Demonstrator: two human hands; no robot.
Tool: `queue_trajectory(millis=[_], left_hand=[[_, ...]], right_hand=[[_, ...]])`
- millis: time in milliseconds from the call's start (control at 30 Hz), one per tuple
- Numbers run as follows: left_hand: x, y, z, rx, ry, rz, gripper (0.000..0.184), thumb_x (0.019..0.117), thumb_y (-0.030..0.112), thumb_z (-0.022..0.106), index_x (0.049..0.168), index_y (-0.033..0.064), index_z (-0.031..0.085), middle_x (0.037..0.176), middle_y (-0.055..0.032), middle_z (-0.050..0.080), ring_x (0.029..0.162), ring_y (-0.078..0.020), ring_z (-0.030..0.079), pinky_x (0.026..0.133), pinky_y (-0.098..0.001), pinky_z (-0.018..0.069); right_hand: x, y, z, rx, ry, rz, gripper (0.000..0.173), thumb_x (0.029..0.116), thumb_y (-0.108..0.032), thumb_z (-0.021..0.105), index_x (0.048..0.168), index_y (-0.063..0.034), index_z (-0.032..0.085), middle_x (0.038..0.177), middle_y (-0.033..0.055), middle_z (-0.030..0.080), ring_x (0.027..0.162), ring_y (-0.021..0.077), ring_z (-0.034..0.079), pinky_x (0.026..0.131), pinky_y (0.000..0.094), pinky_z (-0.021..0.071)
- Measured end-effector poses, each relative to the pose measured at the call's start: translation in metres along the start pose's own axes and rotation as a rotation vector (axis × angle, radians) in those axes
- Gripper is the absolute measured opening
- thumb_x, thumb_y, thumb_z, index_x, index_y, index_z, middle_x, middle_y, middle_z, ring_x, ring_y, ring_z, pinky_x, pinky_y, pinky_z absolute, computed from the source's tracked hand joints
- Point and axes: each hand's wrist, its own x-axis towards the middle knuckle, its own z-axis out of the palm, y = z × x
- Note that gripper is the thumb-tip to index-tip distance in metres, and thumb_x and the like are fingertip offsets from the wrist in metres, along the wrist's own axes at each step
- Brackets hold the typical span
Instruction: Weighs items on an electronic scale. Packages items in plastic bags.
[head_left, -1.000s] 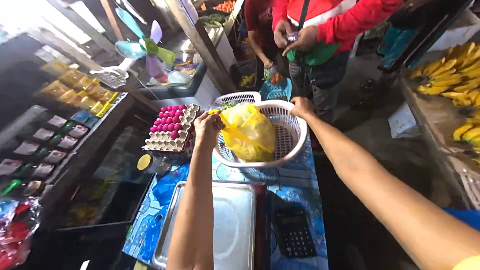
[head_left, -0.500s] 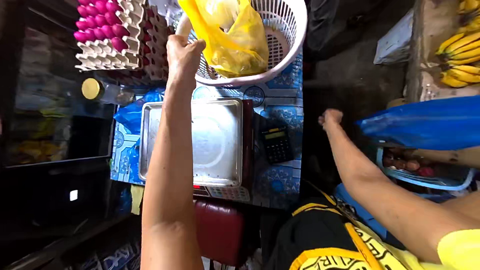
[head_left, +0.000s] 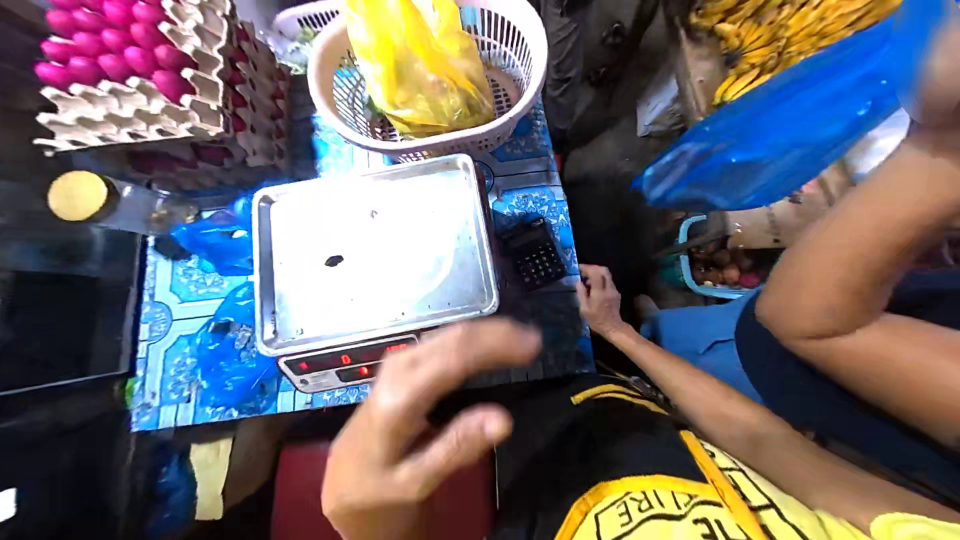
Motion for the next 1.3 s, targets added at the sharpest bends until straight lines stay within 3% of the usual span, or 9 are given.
queue_trajectory(millis=[67,133,300,433,533,600,733,1000,1300], left_hand=[[-0.055,-0.014,0.011,-0.167,-0.064,-0.047,0.046,0.1059,0.048,0.05,0.129,0.0122,0.066,0.121,-0.003,0.072,0.114,-0.0137,0.068,0.1,-0.0339,0.0567],[-0.112,-0.034,0.014,-0.243,0.082,-0.197,0.044,0.1053,0.048,0.051,0.132,0.0167,0.066,0.12,-0.0022,0.073,0.109,-0.0154,0.07,0.096,-0.0345,0.0587],[-0.218,-0.079,0.006,-0.239,1.261,-0.764,0.021,0.1055,0.01,0.044,0.122,0.005,0.056,0.098,0.0038,0.069,0.077,-0.0047,0.068,0.068,-0.0234,0.0582],[-0.268,-0.137,-0.015,-0.429,1.853,-0.965,0.014,0.1077,0.022,0.04,0.115,0.0124,0.049,0.094,0.001,0.056,0.074,-0.0066,0.06,0.066,-0.0239,0.0534],[-0.283,-0.182,-0.029,-0.545,1.854,-0.98,0.059,0.1096,0.046,0.021,0.157,0.0097,0.023,0.154,-0.0173,0.035,0.128,-0.028,0.05,0.098,-0.0456,0.0478],[-0.27,-0.202,-0.044,-0.44,1.816,-0.93,0.069,0.1089,0.054,0.012,0.162,0.0098,0.018,0.166,-0.02,0.022,0.147,-0.0348,0.034,0.111,-0.0584,0.038],[-0.249,-0.238,-0.063,0.073,1.819,-1.204,0.07,0.1123,0.044,0.02,0.151,-0.0133,0.029,0.15,-0.0366,0.041,0.139,-0.0426,0.046,0.111,-0.0512,0.0419],[-0.258,-0.265,-0.083,-0.121,2.199,-1.237,0.074,0.1102,0.05,0.02,0.142,-0.0107,0.048,0.141,-0.0331,0.053,0.13,-0.0432,0.054,0.104,-0.0548,0.0465],[-0.246,-0.253,-0.081,0.069,1.999,-1.395,0.059,0.109,0.037,0.03,0.144,-0.0087,0.044,0.134,-0.0306,0.059,0.123,-0.0426,0.06,0.096,-0.0566,0.051]], right_hand=[[-0.016,-0.019,0.005,-0.06,-0.068,-0.179,0.038,0.1011,-0.012,0.054,0.132,0.0082,0.061,0.108,0.0289,0.072,0.09,0.0461,0.073,0.077,0.0596,0.0594],[-0.019,-0.042,0.007,-0.114,-0.349,-0.079,0.048,0.1055,-0.015,0.048,0.151,0.0002,0.046,0.114,0.0274,0.071,0.095,0.0471,0.072,0.082,0.0629,0.0563],[-0.022,-0.051,0.047,-0.309,-0.315,-0.084,0.056,0.104,-0.012,0.047,0.159,-0.0184,0.04,0.119,0.0266,0.068,0.101,0.047,0.069,0.084,0.0604,0.0535],[-0.028,-0.048,0.056,-0.325,-0.219,-0.084,0.053,0.1041,-0.014,0.047,0.156,-0.009,0.042,0.121,0.0253,0.069,0.103,0.045,0.07,0.087,0.0584,0.0543],[-0.026,-0.052,0.052,-0.292,-0.236,-0.007,0.053,0.1057,-0.02,0.046,0.156,-0.0037,0.041,0.127,0.0246,0.067,0.11,0.0446,0.068,0.093,0.0587,0.0517],[-0.025,-0.058,0.05,-0.298,-0.283,0.035,0.054,0.1074,-0.024,0.043,0.158,-0.0046,0.037,0.132,0.0235,0.065,0.113,0.0439,0.067,0.096,0.0586,0.0503],[-0.026,-0.06,0.045,-0.286,-0.291,0.114,0.054,0.107,-0.023,0.044,0.158,-0.0065,0.036,0.134,0.0231,0.065,0.115,0.0448,0.066,0.098,0.0607,0.0489],[-0.029,-0.083,0.049,-0.381,-0.233,0.122,0.057,0.1053,-0.019,0.048,0.158,-0.0024,0.035,0.123,0.0279,0.069,0.105,0.05,0.069,0.091,0.0655,0.0501],[-0.024,-0.093,0.039,-0.372,-0.304,0.257,0.058,0.1066,-0.033,0.046,0.157,-0.0069,0.037,0.128,0.0239,0.067,0.114,0.0449,0.067,0.097,0.0616,0.0497]])
